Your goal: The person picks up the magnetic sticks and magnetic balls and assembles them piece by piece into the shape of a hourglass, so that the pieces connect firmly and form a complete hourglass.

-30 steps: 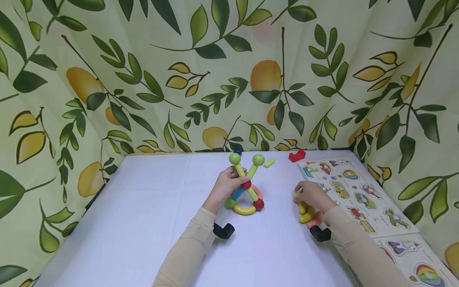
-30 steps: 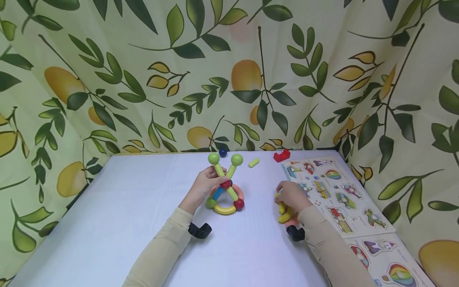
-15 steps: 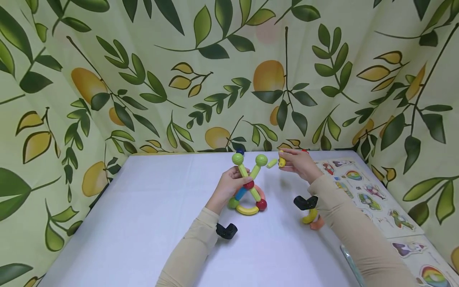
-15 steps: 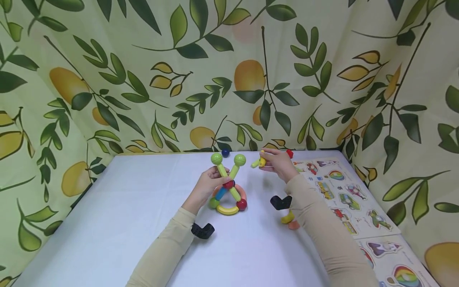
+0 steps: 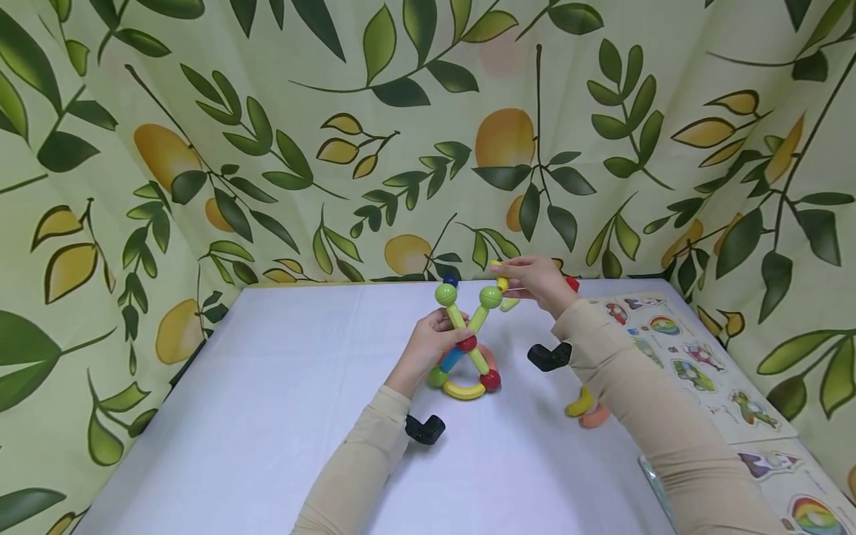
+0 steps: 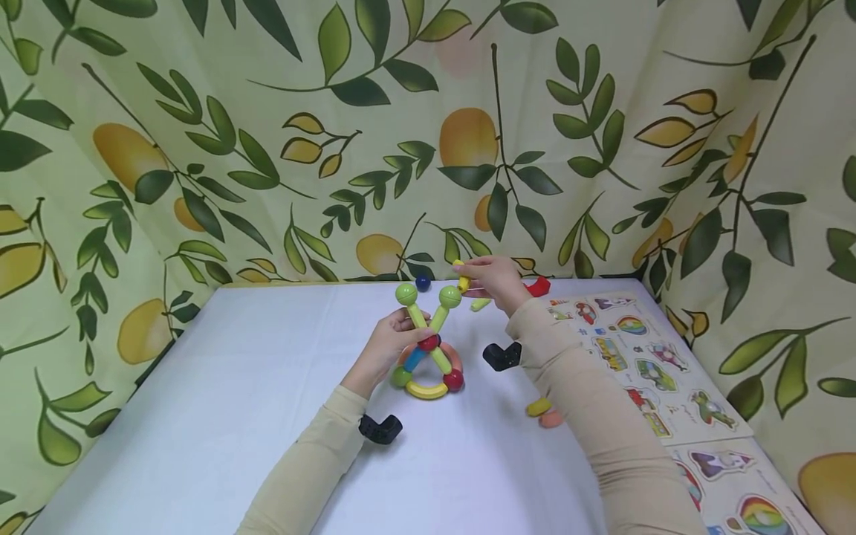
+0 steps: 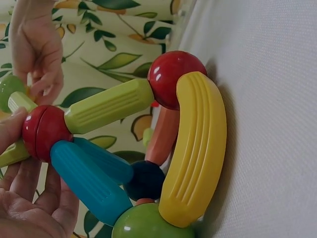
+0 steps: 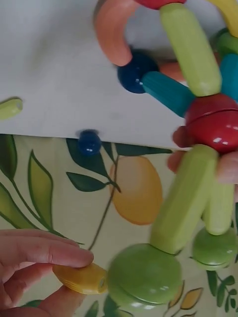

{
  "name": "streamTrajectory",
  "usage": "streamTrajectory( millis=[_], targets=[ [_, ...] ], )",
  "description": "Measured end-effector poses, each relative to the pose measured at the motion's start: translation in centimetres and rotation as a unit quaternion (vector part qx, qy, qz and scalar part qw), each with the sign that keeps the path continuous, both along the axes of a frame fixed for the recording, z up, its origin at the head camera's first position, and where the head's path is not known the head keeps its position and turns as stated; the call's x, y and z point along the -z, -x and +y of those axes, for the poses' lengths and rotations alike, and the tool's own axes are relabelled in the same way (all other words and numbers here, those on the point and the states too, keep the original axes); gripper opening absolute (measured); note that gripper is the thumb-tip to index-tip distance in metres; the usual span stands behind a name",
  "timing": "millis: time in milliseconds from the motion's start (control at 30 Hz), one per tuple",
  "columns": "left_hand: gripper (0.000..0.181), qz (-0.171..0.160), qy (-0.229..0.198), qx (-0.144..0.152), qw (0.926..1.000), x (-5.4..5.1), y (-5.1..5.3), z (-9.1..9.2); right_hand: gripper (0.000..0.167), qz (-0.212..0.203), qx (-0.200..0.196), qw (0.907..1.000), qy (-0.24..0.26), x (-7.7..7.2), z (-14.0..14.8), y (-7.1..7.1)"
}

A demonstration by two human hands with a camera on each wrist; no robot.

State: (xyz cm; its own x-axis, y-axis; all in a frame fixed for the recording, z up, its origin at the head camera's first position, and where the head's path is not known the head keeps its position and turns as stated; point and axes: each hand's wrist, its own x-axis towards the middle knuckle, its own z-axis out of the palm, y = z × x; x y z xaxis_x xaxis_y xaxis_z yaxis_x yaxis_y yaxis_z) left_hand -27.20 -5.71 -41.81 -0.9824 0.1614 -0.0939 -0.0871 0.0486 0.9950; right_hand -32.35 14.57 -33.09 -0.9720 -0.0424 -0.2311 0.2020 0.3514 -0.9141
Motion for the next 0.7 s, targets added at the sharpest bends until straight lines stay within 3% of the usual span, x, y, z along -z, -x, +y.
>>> streamTrajectory(
  millis=[300,433,567,700],
  targets=[
    [0.041,-0.001,-0.008,0.007,0.9999,-0.5,-0.2,-0.3,0.047,0.01,-0.028,0.9994,-0.016,-0.1,-0.6,0.0],
    [0.053,0.042,-0.032,-0.019,0.9984,-1.2,-0.5,-0.8,0.047,0.004,-0.037,0.9993,-0.003,-0.2,-1.0,0.0],
    [0.052,0.097,-0.05,-0.04,0.9932,-1.7,-0.5,-1.1,0.046,0.012,-0.035,0.9993,-0.004,-0.2,-1.7,0.0],
    [0.045,0.112,-0.045,-0.039,0.9919,-1.8,-0.5,-1.2,0.045,0.016,-0.039,0.9991,-0.011,0.0,-2.4,0.0]
  ],
)
